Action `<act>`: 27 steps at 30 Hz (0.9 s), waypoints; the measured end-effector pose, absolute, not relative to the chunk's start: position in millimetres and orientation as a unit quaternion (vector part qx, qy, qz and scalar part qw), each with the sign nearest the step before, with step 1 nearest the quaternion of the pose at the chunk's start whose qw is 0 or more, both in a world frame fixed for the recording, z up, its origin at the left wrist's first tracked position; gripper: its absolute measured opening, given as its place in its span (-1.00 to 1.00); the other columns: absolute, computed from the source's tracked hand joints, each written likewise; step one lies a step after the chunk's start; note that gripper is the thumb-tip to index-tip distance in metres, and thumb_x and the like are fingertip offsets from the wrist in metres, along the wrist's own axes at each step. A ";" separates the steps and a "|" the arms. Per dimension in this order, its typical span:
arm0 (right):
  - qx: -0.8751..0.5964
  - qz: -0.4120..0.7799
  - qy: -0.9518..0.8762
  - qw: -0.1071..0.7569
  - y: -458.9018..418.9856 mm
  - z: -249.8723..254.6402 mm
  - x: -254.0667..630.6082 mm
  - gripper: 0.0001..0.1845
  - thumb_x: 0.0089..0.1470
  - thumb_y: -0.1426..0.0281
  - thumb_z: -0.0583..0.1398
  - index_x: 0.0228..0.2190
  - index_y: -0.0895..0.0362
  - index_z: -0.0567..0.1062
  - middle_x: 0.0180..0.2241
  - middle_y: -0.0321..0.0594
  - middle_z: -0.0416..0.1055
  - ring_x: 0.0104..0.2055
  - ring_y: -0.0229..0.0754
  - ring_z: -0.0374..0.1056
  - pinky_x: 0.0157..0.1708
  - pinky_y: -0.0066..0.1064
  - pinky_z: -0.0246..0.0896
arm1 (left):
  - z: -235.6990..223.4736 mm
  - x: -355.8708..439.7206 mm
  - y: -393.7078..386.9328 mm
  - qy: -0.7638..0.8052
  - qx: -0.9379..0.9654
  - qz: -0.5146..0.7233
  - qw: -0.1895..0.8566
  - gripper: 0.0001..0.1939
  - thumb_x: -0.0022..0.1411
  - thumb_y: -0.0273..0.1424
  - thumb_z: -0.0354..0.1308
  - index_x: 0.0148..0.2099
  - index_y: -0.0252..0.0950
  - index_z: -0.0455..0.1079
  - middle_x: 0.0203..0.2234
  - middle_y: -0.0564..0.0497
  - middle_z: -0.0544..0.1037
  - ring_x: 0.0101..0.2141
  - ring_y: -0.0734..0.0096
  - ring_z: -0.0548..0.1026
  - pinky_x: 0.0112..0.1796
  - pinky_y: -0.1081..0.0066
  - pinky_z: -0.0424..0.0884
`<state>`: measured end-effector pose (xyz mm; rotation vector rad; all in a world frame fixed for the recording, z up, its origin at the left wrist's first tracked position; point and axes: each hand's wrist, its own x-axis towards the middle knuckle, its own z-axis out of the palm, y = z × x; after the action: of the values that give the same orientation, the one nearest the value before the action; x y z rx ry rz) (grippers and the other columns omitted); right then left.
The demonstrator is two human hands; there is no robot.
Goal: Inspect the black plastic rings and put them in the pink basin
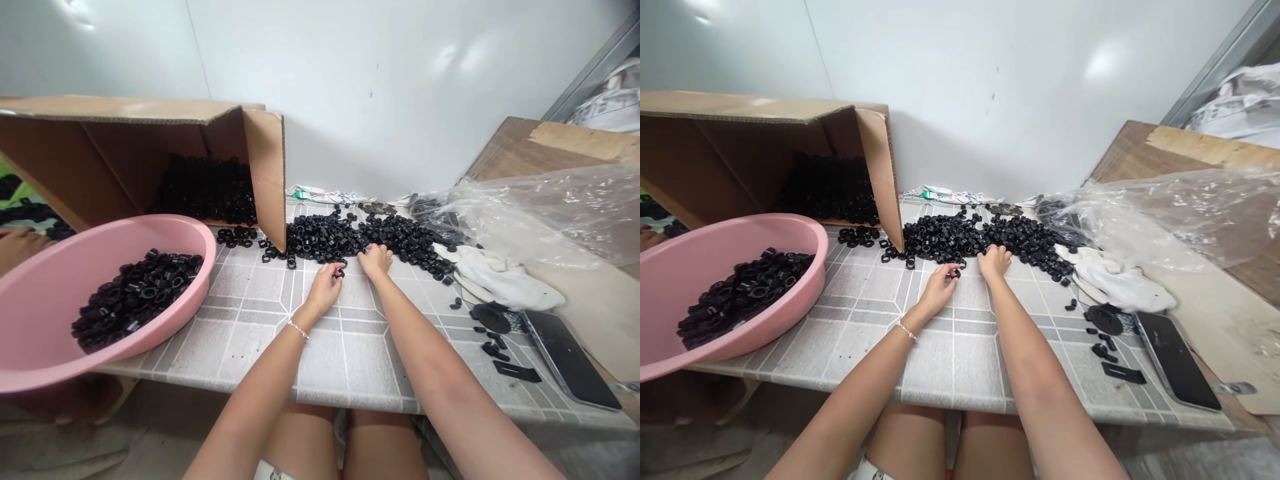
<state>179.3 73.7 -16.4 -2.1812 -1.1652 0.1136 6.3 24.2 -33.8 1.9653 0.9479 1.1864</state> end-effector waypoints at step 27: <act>-0.357 0.510 -0.141 0.770 -12.8 -27.5 120.6 -0.64 -0.06 0.09 0.27 -0.45 0.08 0.31 -0.54 -0.35 0.34 -0.51 -0.33 0.30 -0.50 -0.47 0.29 | -10.7 -20.5 33.6 0.254 0.433 0.450 0.739 -0.67 -0.03 -0.39 0.36 -0.18 -0.35 0.46 -0.21 -0.08 0.56 -0.15 0.41 0.49 0.08 0.26 0.23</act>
<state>120.6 -12.8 -27.5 -0.7752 -0.3054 1.1053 -20.5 33.6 -10.7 0.9514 0.5573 0.9869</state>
